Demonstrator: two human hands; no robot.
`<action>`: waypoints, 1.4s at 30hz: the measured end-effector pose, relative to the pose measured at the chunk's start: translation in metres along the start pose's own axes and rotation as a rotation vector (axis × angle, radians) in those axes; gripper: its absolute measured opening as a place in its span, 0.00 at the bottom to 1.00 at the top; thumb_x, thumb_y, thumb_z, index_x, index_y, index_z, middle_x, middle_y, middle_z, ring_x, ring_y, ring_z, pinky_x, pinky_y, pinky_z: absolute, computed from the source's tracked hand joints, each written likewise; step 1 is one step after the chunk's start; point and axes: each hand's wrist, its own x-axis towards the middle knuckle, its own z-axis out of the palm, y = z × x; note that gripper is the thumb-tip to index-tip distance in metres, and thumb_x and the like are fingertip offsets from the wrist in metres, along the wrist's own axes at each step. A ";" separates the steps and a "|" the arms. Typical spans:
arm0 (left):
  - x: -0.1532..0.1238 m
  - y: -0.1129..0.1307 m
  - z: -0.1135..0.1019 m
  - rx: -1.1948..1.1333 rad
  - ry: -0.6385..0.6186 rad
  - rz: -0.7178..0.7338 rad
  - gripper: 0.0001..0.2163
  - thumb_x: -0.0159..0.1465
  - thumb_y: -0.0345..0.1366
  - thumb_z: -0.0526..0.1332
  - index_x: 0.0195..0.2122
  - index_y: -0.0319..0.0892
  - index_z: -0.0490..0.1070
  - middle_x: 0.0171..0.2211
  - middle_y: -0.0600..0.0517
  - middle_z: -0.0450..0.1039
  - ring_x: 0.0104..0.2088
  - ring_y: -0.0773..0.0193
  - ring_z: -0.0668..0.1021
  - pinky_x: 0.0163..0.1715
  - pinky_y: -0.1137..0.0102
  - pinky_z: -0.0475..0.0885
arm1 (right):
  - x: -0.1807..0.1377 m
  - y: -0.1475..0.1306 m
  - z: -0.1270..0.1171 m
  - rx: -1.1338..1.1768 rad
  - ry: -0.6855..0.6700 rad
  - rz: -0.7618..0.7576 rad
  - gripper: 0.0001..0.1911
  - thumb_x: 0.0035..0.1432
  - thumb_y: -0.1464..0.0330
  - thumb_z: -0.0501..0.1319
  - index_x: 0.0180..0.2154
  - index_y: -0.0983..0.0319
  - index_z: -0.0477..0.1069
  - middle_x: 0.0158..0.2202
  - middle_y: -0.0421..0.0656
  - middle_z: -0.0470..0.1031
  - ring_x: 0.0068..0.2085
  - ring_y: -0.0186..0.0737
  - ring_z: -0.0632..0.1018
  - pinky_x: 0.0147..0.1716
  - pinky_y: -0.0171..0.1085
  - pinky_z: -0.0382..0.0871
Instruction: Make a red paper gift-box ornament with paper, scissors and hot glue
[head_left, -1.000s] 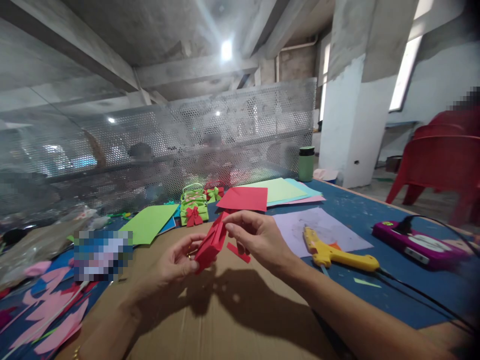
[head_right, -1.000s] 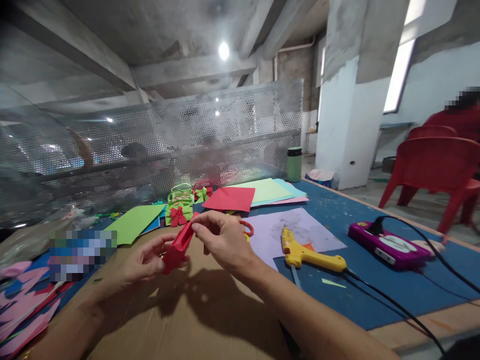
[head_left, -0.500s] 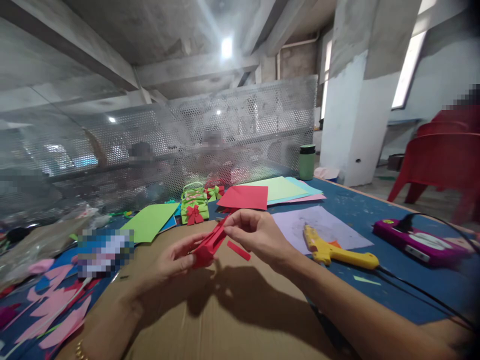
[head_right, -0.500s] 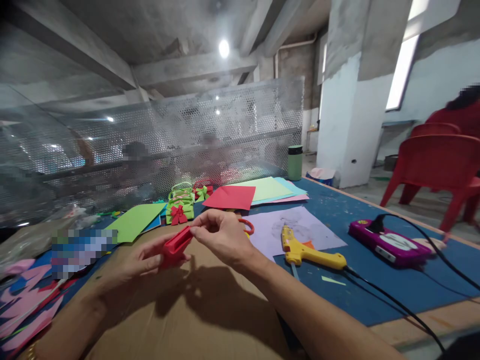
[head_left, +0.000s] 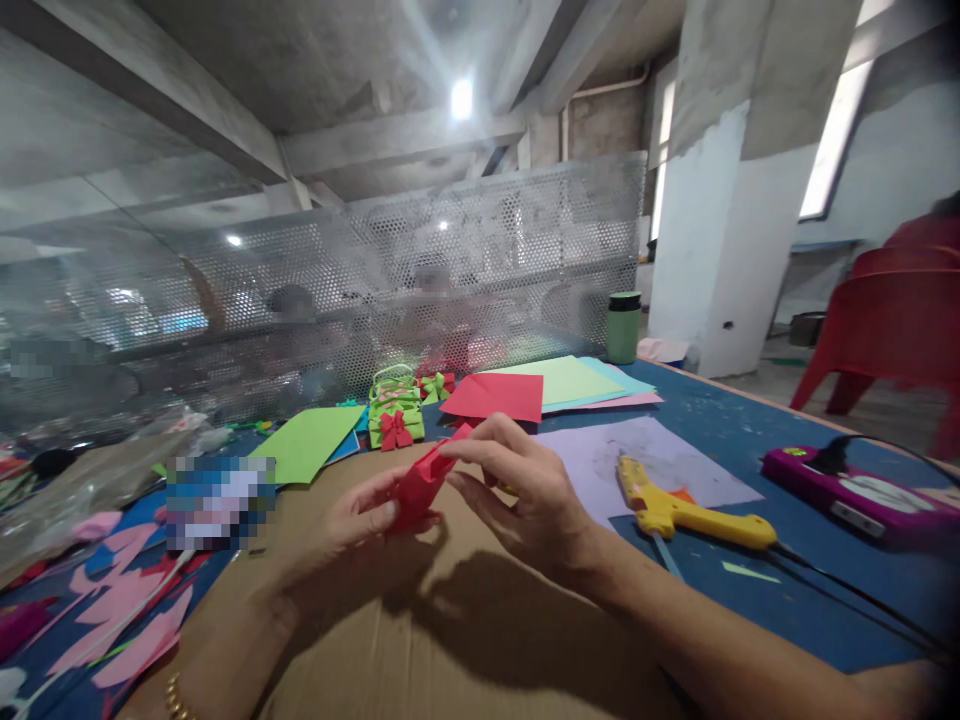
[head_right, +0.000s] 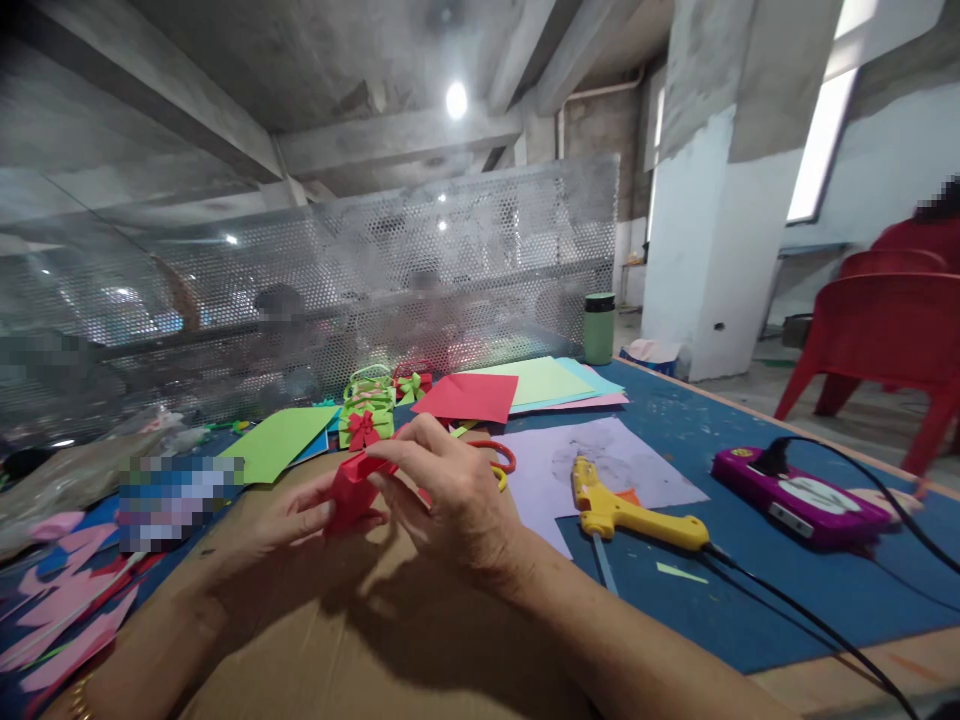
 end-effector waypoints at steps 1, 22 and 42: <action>0.000 0.000 0.002 -0.015 -0.008 -0.002 0.23 0.64 0.36 0.66 0.60 0.39 0.70 0.59 0.39 0.69 0.55 0.51 0.74 0.60 0.56 0.62 | -0.001 0.000 0.001 -0.009 -0.017 -0.022 0.11 0.65 0.71 0.60 0.49 0.61 0.74 0.39 0.44 0.70 0.38 0.37 0.74 0.34 0.37 0.70; 0.002 0.000 0.006 0.199 0.063 0.014 0.23 0.61 0.39 0.69 0.58 0.40 0.73 0.53 0.38 0.73 0.54 0.44 0.74 0.52 0.54 0.69 | -0.006 0.001 0.005 -0.304 -0.167 -0.070 0.09 0.66 0.66 0.60 0.46 0.62 0.71 0.42 0.48 0.75 0.42 0.44 0.74 0.41 0.43 0.69; 0.007 -0.010 0.002 0.320 0.093 0.173 0.25 0.57 0.39 0.72 0.55 0.48 0.70 0.54 0.42 0.73 0.53 0.46 0.75 0.50 0.57 0.69 | -0.005 0.004 0.018 0.164 -0.166 0.340 0.17 0.50 0.70 0.67 0.40 0.59 0.64 0.37 0.39 0.68 0.34 0.36 0.71 0.29 0.34 0.67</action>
